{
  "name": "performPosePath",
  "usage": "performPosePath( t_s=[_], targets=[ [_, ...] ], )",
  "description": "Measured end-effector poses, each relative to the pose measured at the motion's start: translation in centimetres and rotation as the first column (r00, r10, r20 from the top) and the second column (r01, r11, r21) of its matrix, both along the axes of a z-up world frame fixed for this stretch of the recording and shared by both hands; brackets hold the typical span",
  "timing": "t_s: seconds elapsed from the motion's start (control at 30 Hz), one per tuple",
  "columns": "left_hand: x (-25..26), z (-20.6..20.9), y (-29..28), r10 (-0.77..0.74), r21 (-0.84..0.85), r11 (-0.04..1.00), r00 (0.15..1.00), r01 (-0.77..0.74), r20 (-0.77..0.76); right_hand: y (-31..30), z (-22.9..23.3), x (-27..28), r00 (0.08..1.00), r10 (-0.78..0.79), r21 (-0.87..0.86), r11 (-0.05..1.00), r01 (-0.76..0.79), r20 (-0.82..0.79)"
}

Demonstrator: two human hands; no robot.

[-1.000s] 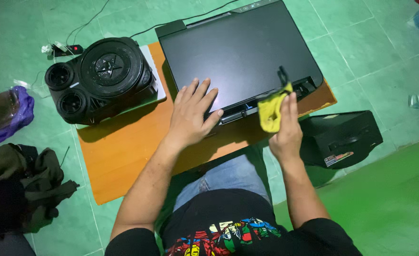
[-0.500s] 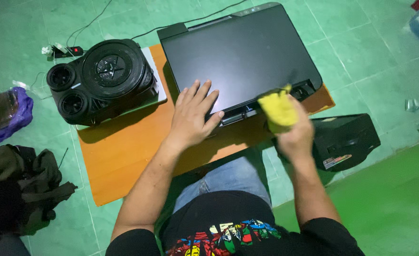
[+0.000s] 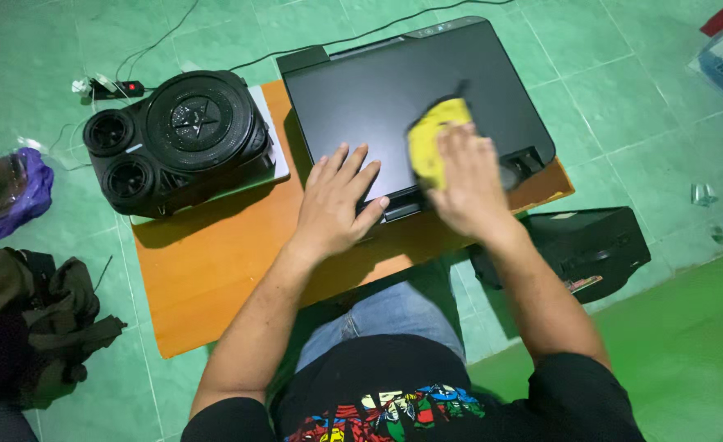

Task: The person wipes the top surface of a black printer with a yellow cloth. They then open the printer lid and wipe the internal glass surface with the same cloth.

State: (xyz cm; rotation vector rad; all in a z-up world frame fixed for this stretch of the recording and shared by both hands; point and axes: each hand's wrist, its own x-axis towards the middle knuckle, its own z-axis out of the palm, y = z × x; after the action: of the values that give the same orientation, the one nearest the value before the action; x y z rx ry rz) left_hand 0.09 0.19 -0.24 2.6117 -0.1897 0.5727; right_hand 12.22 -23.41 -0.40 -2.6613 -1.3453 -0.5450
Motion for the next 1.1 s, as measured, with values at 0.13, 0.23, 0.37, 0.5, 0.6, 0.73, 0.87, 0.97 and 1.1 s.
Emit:
performPosePath(
  t_s=[0.13, 0.23, 0.37, 0.5, 0.6, 0.73, 0.87, 0.97, 1.1],
  targets=[
    [0.1, -0.2, 0.0, 0.009, 0.006, 1.000, 1.000, -0.009, 0.015, 1.7, 1.1, -1.0, 0.948, 0.188, 0.056, 0.982, -0.180, -0.256],
    [0.1, 0.0, 0.0, -0.001, -0.004, 1.000, 1.000, 0.001, 0.005, 0.2, 1.3, 2.1, 0.926, 0.097, 0.084, 0.994, -0.071, -0.366],
    [0.0, 0.0, 0.0, 0.006, -0.017, 1.000, 1.000, -0.005, 0.024, -4.0, 0.5, 9.7, 0.977, -0.079, 0.086, 0.991, 0.097, -0.199],
    [0.0, -0.1, -0.1, 0.020, -0.018, 1.000, 1.000, -0.020, 0.019, -3.1, 0.6, 11.1, 0.985, -0.089, -0.018, 0.996, 0.088, -0.146],
    [0.1, -0.2, -0.1, 0.014, -0.051, 0.999, 0.999, -0.012, 0.045, 1.8, 0.8, 6.2, 0.927, -0.080, -0.155, 0.988, 0.024, -0.367],
    [0.0, -0.2, 0.2, -0.019, -0.088, 0.996, 0.997, 0.025, 0.071, 4.7, 0.9, 0.8, 0.899, 0.424, 0.037, 0.905, -0.423, -0.106],
    [0.0, -0.3, 0.1, 0.005, -0.001, 1.000, 1.000, -0.005, 0.026, 2.1, 0.1, 5.5, 0.954, 0.215, -0.108, 0.964, -0.241, -0.210],
    [0.1, -0.4, 0.0, 0.011, 0.012, 1.000, 1.000, -0.011, 0.009, -2.8, -0.7, 12.7, 0.981, -0.083, -0.157, 0.986, 0.055, -0.178],
    [0.2, -0.3, 0.1, 0.010, 0.006, 1.000, 1.000, -0.010, 0.020, -4.1, -1.3, 15.5, 0.996, -0.085, 0.030, 0.996, 0.085, -0.013]
  ],
)
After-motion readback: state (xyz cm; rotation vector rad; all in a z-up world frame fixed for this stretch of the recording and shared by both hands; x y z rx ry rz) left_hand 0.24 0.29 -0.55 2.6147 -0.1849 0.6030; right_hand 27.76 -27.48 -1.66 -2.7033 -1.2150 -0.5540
